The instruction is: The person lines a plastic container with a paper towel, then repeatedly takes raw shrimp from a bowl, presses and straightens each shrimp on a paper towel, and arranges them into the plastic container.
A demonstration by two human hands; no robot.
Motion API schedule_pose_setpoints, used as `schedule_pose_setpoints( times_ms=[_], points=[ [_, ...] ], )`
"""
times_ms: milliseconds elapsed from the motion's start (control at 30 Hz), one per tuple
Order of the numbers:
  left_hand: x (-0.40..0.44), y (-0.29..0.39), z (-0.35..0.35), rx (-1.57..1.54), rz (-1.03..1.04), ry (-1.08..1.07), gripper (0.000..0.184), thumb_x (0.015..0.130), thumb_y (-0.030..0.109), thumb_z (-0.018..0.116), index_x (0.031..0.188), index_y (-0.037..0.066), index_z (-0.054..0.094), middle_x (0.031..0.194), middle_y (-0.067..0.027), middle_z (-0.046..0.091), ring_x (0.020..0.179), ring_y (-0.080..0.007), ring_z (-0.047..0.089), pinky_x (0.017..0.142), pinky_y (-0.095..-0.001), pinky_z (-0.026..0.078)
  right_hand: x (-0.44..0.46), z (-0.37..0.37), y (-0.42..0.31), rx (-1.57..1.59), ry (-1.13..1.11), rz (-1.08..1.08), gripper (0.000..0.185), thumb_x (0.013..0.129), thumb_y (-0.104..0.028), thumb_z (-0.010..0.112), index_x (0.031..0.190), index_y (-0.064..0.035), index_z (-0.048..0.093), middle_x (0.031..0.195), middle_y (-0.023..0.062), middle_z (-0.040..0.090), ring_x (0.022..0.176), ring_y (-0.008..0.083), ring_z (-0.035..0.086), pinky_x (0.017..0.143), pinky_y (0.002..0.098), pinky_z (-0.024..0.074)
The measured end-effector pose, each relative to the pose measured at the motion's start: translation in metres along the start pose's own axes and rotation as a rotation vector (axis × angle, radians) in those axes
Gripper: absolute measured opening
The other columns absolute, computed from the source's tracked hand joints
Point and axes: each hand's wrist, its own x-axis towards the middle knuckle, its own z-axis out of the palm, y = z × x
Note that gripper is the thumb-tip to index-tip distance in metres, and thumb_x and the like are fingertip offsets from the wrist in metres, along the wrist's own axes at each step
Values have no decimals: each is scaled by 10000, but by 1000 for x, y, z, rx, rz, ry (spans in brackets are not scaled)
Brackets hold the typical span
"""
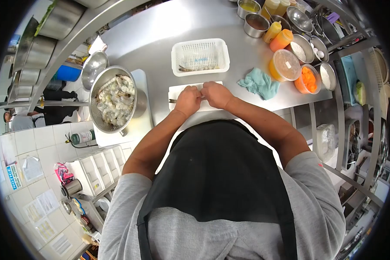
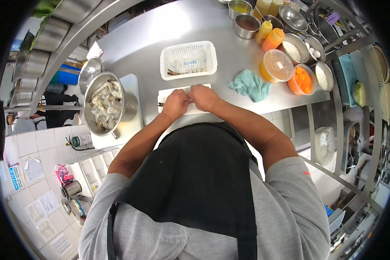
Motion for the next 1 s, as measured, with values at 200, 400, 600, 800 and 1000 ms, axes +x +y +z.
schedule_pose_setpoints(
  times_ms=[200,400,600,800,1000],
  points=[
    [-4,14,-15,-10,-78,35,147,876,146,816,1003,76,846,952,-149,728,995,-391,691,894,-510,574,-8,-11,9,3,77,-52,120,934,-192,743,985,-86,766,1044,122,688,1087,354,679,930,482,583],
    [1,12,3,-46,-70,58,143,864,138,844,987,67,859,938,-148,737,1000,-381,695,904,-492,576,-7,-8,11,-27,57,-49,123,922,-158,709,996,-81,769,1052,117,704,1107,342,690,936,481,593],
    [5,12,13,-32,-90,75,110,845,156,858,894,59,847,890,-136,719,934,-361,697,855,-478,589,-7,-11,9,-80,0,-4,135,899,-105,680,995,-78,770,1043,110,699,1090,336,692,912,477,599],
    [-8,24,-16,29,-119,79,146,857,173,849,989,110,857,948,-98,746,1024,-352,686,906,-503,552,-10,-13,2,-88,81,-29,112,913,-115,694,993,-66,756,1050,117,692,1081,347,677,924,483,584],
    [-64,-26,-29,153,-187,121,156,873,248,838,1013,183,859,1030,4,745,1175,-273,635,981,-497,455,-5,-9,-6,-88,28,-68,119,924,-158,719,986,-60,746,1085,124,689,1110,349,660,940,499,559]
  ],
)
